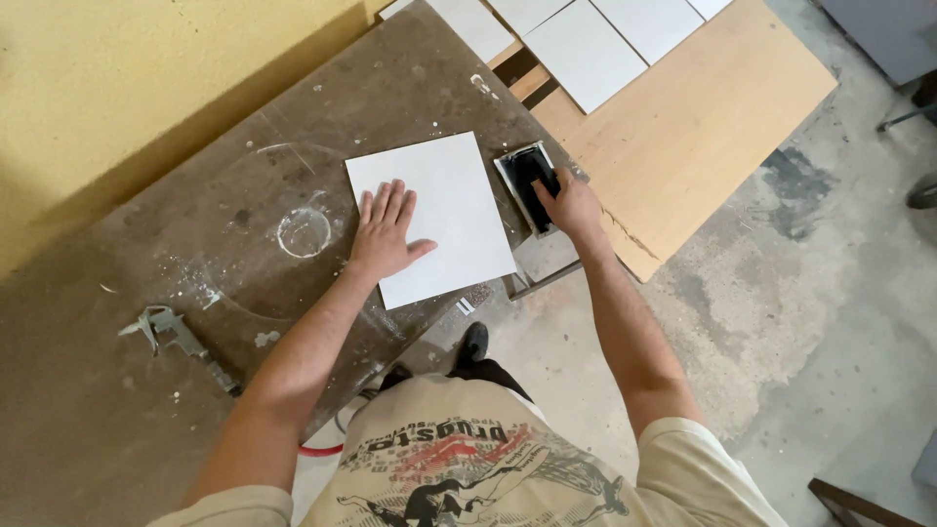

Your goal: The person sands a white square panel on a workbench using a sanding block and then uses a handheld air blower to remove dust. The person repeats this process on a second panel, placing the finished pieces on a nearby table.

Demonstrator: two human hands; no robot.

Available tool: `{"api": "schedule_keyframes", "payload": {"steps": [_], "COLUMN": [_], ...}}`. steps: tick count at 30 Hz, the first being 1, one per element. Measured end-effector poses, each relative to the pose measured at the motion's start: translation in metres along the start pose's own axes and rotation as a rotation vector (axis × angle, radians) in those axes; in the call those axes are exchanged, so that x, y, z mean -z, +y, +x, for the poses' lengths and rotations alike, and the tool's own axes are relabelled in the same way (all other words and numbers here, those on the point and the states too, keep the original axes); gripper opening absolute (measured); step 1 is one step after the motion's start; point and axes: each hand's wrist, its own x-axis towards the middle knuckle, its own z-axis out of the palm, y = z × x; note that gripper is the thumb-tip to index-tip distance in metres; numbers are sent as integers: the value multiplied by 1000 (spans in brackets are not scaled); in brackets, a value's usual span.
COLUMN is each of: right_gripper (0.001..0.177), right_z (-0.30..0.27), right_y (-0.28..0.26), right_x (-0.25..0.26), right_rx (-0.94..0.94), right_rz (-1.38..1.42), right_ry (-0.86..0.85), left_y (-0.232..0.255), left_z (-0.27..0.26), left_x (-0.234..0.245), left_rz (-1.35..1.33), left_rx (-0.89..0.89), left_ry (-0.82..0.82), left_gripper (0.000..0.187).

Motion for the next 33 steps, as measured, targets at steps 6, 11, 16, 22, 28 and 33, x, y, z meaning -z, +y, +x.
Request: {"api": "schedule_keyframes", "payload": {"steps": [6, 11, 16, 22, 28, 33], "right_gripper": [42, 56, 56, 48, 52, 50], "right_z": [-81, -119, -56, 61, -94, -40], "right_y": [-53, -96, -96, -126, -124, -129], "right_x": [-41, -26, -54, -93, -56, -82], "right_rx": [-150, -139, -127, 68, 26, -16], "right_rz": [188, 140, 192, 156, 118, 130], "right_ry": [51, -112, -211, 9, -150, -72], "left_y": [-15, -10, -13, -17, -17, -23], "left_z": [12, 16, 19, 16, 19, 22], "left_x": [-28, -19, -17, -37, -38, -49], "left_rz": [-35, -149, -173, -185, -185, -145], "left_rx": [224, 263, 272, 261, 309, 265], "left_ry": [70, 148, 148, 235, 297, 362], "left_gripper": [101, 95, 90, 74, 59, 58]}}
